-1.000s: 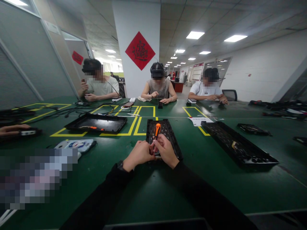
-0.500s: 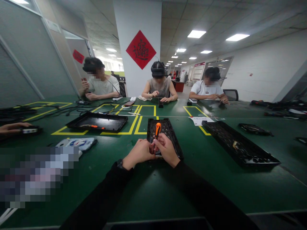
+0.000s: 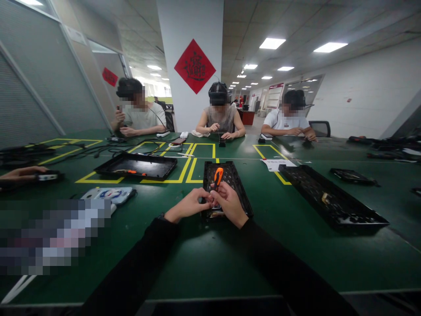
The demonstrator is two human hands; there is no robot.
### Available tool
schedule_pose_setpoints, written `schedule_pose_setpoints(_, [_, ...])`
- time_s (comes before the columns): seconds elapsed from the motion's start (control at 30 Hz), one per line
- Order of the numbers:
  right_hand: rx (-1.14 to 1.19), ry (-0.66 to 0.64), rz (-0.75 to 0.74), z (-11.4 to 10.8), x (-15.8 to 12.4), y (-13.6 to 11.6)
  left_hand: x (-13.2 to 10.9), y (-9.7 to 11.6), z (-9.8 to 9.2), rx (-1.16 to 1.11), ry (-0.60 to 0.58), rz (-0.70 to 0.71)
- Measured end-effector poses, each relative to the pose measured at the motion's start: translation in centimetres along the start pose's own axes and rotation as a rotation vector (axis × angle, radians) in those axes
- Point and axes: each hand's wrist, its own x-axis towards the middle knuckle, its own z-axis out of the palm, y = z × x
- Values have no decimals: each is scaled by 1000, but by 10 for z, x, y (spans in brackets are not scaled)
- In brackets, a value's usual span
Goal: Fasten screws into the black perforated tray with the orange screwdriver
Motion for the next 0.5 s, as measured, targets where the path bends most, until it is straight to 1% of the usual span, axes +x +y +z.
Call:
schedule_pose_setpoints(0.1, [12, 27, 3, 0, 0, 0, 1, -10, 4, -128, -24, 26])
schedule_pose_setpoints(0.17, [-5, 40, 0, 0, -1, -1, 1, -14, 5, -176, -41, 19])
schedule_pose_setpoints(0.33, [-49, 4, 0, -2, 0, -5, -1, -14, 7, -198, -1, -25])
schedule_pose_setpoints(0.5, [-43, -11, 18, -1, 1, -5, -1, -13, 12, -192, 39, -16])
